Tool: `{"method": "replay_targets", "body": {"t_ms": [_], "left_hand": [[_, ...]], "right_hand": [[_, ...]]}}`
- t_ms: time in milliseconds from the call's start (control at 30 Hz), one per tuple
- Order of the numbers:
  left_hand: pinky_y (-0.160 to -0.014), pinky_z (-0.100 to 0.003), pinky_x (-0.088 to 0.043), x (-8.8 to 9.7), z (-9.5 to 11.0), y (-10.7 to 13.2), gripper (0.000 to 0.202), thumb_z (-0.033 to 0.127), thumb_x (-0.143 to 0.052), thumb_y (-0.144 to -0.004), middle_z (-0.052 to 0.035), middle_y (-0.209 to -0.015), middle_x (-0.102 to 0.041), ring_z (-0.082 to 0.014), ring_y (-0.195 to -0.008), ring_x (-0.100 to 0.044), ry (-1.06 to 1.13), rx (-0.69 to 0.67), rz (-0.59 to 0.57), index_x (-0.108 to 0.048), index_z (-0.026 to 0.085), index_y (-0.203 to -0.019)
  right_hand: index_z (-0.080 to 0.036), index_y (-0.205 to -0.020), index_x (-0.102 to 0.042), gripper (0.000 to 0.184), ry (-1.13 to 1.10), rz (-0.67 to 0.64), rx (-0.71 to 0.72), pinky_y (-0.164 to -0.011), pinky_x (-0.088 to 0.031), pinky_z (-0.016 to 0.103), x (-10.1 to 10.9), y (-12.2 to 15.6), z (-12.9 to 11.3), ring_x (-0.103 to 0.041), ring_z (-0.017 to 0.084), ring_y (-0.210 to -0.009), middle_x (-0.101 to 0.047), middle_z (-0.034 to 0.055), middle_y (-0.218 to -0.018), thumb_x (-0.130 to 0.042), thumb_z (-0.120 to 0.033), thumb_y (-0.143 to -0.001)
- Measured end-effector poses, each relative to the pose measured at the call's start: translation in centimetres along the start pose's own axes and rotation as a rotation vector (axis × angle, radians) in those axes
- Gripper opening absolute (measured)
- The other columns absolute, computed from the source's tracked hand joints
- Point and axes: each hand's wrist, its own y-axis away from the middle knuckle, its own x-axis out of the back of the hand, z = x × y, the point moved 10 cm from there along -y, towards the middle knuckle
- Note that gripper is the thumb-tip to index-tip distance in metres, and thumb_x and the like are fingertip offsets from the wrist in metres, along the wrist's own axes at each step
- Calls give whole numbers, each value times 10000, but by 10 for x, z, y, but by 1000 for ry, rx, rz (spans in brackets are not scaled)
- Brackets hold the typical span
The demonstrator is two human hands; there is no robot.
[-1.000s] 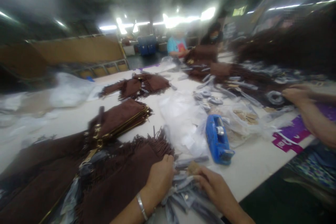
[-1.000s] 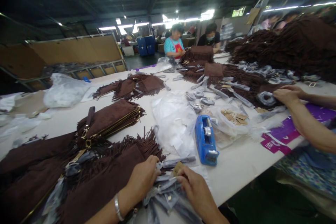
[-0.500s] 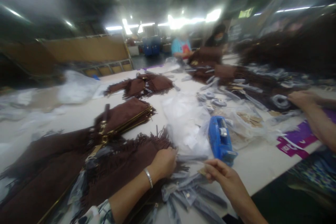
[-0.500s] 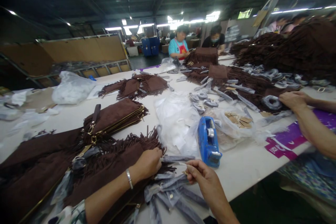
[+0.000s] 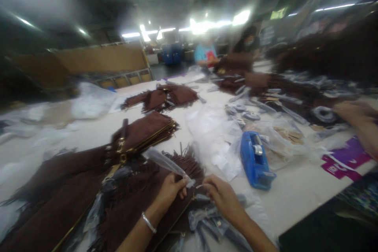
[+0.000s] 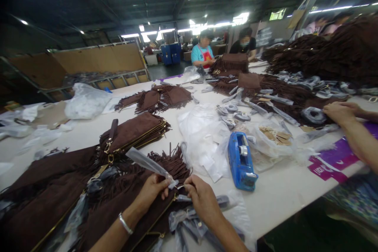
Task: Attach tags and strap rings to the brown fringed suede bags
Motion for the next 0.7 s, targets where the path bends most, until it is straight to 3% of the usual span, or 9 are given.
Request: {"method": "replay_targets", "body": {"t_ms": [300,700], "left_hand": [[-425,-180,-357,2,-6,-2,401,465,-718,-747,31,-512,-568,-87,-417,-477,78,-7,33,-588,119,-904],[-431,-170,-359,5,-10,-3,396,456,-707,-782,29,-523,-568,-75,-418,-458,92,-14,39,-594,112,-944]], "right_hand": [[-209,-837,-583,194,86,-5,5,-658,-386,259,-8,-17,10,-576,146,-679,-590,-32,-690,-448,-289,-951],[-203,-833,-582,216,-26,-53,-9,-639,-401,250,-12,-19,12,-569,143,-656,-582,-30,-675,-441,-316,-953]]}}
